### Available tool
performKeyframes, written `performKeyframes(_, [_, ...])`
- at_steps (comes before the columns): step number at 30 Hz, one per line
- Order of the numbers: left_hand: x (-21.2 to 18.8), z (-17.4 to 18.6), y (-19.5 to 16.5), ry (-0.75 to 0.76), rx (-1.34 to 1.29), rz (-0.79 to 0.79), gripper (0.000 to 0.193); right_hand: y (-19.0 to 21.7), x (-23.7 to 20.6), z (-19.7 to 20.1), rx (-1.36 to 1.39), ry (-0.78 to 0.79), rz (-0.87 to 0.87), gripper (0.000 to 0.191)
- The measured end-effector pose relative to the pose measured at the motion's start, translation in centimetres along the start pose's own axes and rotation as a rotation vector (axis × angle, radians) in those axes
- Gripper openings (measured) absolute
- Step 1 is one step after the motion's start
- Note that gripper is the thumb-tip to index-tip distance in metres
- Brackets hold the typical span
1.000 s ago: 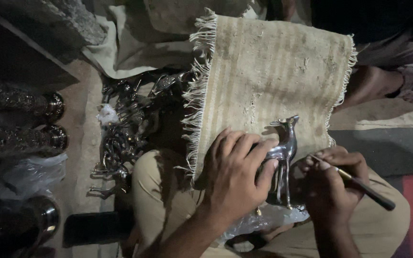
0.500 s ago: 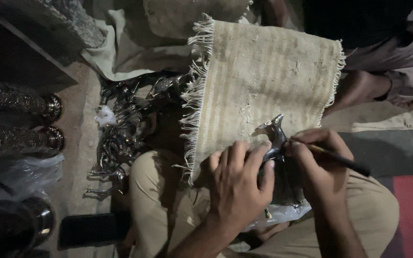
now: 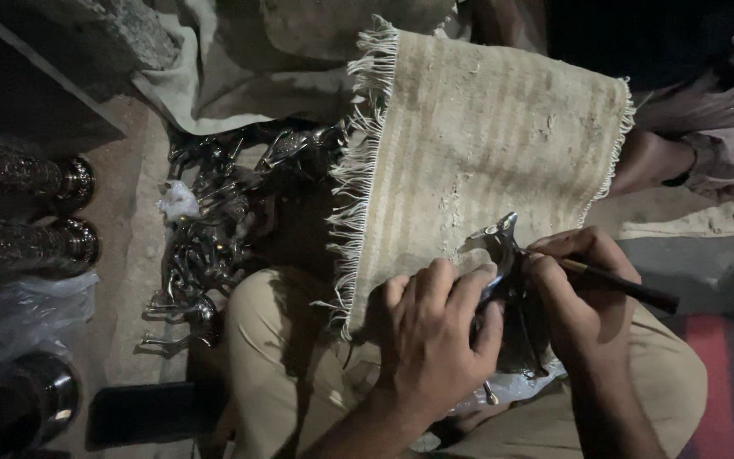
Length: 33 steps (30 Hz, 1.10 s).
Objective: The person sits on the floor and uses a small brush to apply gold paint to the hooves and antlers of a silver metal deer figurine. They rotate the figurine to reach different areas, then place it into a plastic bag before picking up another figurine to continue painting.
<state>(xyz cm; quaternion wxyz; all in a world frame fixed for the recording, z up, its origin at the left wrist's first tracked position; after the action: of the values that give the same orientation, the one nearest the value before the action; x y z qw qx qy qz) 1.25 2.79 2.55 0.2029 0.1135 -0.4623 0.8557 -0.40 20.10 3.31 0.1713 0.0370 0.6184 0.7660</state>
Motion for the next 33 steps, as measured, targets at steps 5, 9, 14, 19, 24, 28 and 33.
performKeyframes(5, [-0.1,-0.1,0.3,0.045,-0.015,-0.001,0.039,0.2,0.0,0.0,-0.087,0.004,0.091,0.007])
performKeyframes(9, [-0.1,-0.2,0.2,0.037,-0.011,0.001,0.038,0.0,0.3,0.4,-0.1,0.044,0.072,0.007])
performKeyframes(14, [-0.1,0.0,0.2,0.047,-0.014,-0.015,0.038,-0.1,0.9,1.1,-0.083,0.114,0.06,0.007])
performKeyframes(19, [-0.1,0.0,0.4,0.072,-0.027,0.005,0.039,-0.1,1.0,1.2,-0.086,0.132,0.07,0.004])
performKeyframes(24, [-0.1,-0.3,0.2,0.04,-0.009,0.023,0.038,0.0,1.2,1.3,-0.096,0.146,0.108,0.006])
performKeyframes(28, [-0.1,-0.3,0.2,0.048,-0.005,0.017,0.039,-0.1,1.2,1.5,-0.108,0.144,0.07,0.006])
performKeyframes(33, [-0.1,-0.3,0.1,0.038,0.001,0.022,0.038,-0.2,1.2,1.7,-0.176,0.169,0.161,0.006])
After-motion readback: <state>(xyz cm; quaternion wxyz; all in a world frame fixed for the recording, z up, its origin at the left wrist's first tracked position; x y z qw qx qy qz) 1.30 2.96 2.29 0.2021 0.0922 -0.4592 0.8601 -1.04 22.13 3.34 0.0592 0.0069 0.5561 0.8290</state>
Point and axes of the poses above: each hand's wrist, its own x-axis towards the middle knuckle, its own z-axis out of the back of the hand, y = z × x, the point moved 1 cm from there along x, towards the middle knuckle, and after that the axes turned 9 degrees about -z, right-handed, at the moved point
